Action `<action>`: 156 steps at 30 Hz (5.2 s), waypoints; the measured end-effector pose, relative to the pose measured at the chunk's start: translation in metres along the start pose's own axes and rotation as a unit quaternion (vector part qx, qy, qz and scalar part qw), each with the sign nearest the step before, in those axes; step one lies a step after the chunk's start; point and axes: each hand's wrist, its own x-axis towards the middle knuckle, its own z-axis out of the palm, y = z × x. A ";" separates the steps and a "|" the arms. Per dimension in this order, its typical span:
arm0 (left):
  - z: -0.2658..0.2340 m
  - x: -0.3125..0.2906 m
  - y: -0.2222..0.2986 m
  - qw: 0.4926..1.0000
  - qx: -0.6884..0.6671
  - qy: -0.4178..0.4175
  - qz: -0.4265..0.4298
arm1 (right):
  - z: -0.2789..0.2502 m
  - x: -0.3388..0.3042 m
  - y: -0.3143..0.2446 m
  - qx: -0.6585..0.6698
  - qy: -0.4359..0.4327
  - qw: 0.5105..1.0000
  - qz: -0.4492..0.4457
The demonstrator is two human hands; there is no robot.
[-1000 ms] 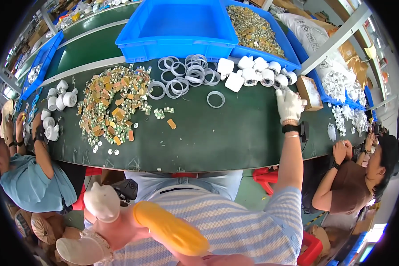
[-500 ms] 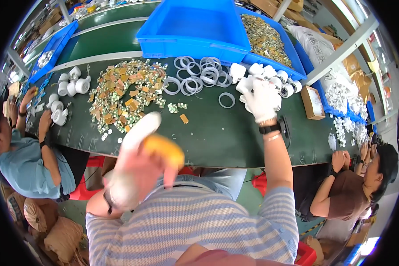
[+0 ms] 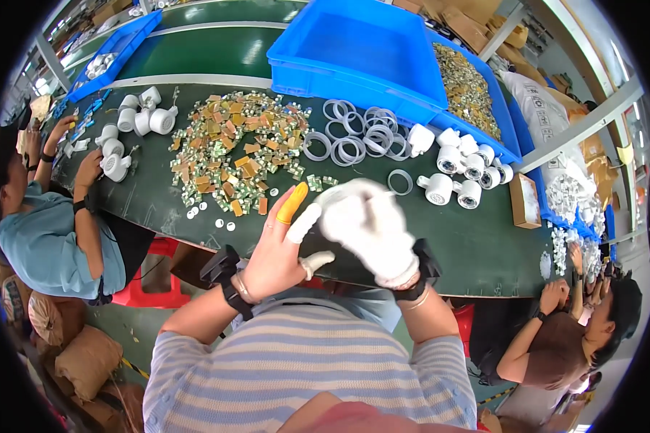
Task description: Assembling small circular components by inserting rings and joining plastic parts at a manufacturing workbench.
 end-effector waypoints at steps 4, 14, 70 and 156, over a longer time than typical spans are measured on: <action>0.000 -0.016 -0.024 0.973 -0.194 0.117 -0.041 | 0.019 0.038 0.023 0.178 -0.197 0.959 0.098; -0.060 -0.025 -0.017 0.767 -0.545 0.084 -0.328 | 0.004 0.043 0.091 -0.355 -0.128 0.922 -0.083; 0.013 -0.008 0.005 0.699 -0.645 -0.105 -0.291 | -0.025 -0.052 -0.029 -0.043 -0.109 0.982 0.148; 0.023 -0.004 0.005 0.883 -0.373 -0.183 -0.218 | -0.039 -0.055 0.013 -0.061 -0.152 0.982 0.090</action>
